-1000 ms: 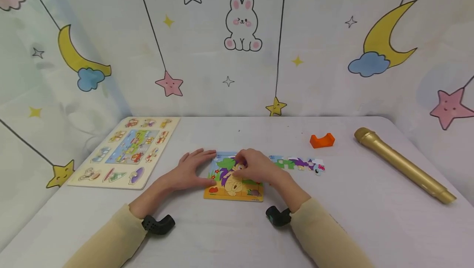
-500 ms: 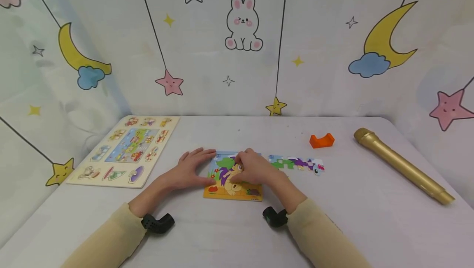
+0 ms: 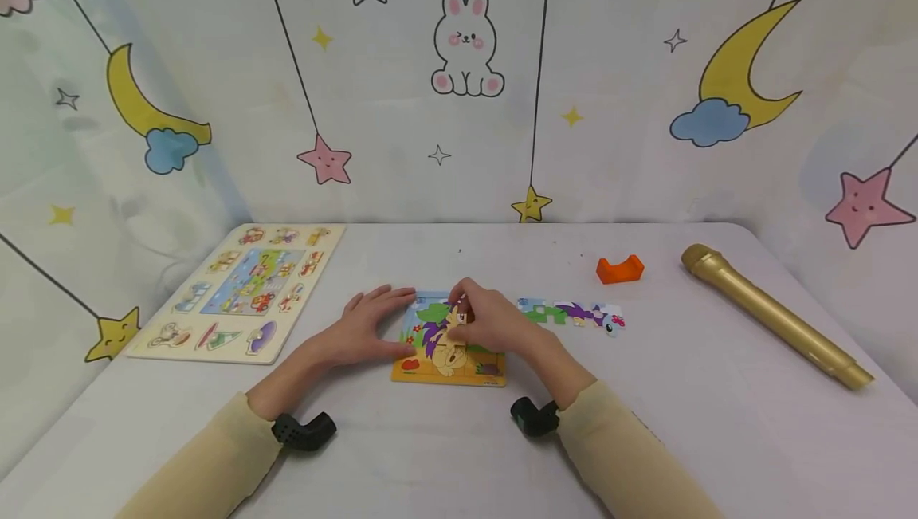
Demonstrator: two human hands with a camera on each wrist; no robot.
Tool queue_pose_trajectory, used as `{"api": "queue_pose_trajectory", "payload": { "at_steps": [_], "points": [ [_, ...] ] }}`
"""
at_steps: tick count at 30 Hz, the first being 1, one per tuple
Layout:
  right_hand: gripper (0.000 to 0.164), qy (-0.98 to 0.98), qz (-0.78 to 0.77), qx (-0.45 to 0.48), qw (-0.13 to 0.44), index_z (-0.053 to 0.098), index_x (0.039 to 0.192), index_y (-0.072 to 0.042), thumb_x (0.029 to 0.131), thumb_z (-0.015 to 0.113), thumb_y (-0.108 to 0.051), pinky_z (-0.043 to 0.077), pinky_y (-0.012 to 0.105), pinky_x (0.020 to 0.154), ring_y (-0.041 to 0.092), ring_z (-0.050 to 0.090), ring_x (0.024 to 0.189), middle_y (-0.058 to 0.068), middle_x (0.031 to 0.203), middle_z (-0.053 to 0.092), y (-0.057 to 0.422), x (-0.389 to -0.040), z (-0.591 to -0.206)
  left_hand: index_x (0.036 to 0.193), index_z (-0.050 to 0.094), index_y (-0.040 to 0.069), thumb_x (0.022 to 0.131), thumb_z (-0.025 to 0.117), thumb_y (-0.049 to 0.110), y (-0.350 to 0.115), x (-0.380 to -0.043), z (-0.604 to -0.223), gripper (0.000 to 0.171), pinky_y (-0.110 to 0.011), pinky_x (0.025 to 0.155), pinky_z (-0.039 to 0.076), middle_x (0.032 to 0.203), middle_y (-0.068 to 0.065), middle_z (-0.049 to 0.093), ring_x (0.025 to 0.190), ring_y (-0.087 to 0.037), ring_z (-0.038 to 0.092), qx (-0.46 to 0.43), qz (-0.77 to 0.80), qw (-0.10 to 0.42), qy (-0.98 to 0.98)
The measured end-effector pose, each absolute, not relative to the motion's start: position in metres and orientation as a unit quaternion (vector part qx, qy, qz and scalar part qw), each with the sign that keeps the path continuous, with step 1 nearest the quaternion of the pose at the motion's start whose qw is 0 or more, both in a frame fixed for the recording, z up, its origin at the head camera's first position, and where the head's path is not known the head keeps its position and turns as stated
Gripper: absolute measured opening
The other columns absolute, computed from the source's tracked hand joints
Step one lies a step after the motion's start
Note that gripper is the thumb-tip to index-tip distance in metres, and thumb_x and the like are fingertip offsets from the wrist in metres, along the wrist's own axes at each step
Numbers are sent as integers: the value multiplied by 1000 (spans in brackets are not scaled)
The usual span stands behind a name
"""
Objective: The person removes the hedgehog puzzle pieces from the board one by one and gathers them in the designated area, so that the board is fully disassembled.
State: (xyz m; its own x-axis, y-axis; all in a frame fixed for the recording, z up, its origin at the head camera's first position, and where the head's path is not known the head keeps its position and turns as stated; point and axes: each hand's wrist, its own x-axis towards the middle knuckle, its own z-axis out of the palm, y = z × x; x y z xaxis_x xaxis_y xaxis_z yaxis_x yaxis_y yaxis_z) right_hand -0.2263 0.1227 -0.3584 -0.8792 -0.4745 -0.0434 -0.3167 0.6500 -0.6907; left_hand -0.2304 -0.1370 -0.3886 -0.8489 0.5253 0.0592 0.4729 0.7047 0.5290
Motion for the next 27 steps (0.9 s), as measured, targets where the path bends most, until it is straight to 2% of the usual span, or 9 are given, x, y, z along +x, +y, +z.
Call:
{"api": "queue_pose_trajectory", "payload": {
  "at_steps": [4, 13, 24, 27],
  "points": [
    [34, 898, -365, -218, 110, 54, 124, -10, 95, 72, -15, 51, 36, 84, 20, 57, 91, 2, 102, 65, 123, -226, -358, 153, 45, 11, 85, 76, 48, -137, -231, -388, 84, -63, 117, 2, 159, -3, 39, 151, -35, 16, 270, 272, 51, 922],
    [28, 877, -418, -212, 107, 57, 119, -10, 96, 71, -14, 50, 32, 68, 20, 59, 76, 1, 88, 66, 130, -233, -363, 153, 45, 10, 84, 76, 48, -137, -231, -389, 85, -63, 117, 1, 159, -4, 39, 151, -35, 16, 272, 277, 51, 920],
    [29, 860, -445, -221, 116, 55, 121, -7, 97, 69, -14, 53, 37, 75, 25, 60, 80, 5, 92, 66, 144, -234, -351, 153, 44, 11, 84, 77, 48, -140, -230, -389, 85, -62, 117, 1, 160, -3, 38, 151, -35, 16, 268, 275, 53, 922],
    [30, 856, -450, -225, 116, 53, 122, -4, 97, 68, -12, 53, 39, 73, 28, 59, 78, 7, 91, 65, 153, -232, -347, 153, 44, 10, 85, 76, 48, -140, -230, -389, 85, -62, 117, 0, 160, -3, 38, 151, -35, 15, 272, 273, 52, 921]
  ]
}}
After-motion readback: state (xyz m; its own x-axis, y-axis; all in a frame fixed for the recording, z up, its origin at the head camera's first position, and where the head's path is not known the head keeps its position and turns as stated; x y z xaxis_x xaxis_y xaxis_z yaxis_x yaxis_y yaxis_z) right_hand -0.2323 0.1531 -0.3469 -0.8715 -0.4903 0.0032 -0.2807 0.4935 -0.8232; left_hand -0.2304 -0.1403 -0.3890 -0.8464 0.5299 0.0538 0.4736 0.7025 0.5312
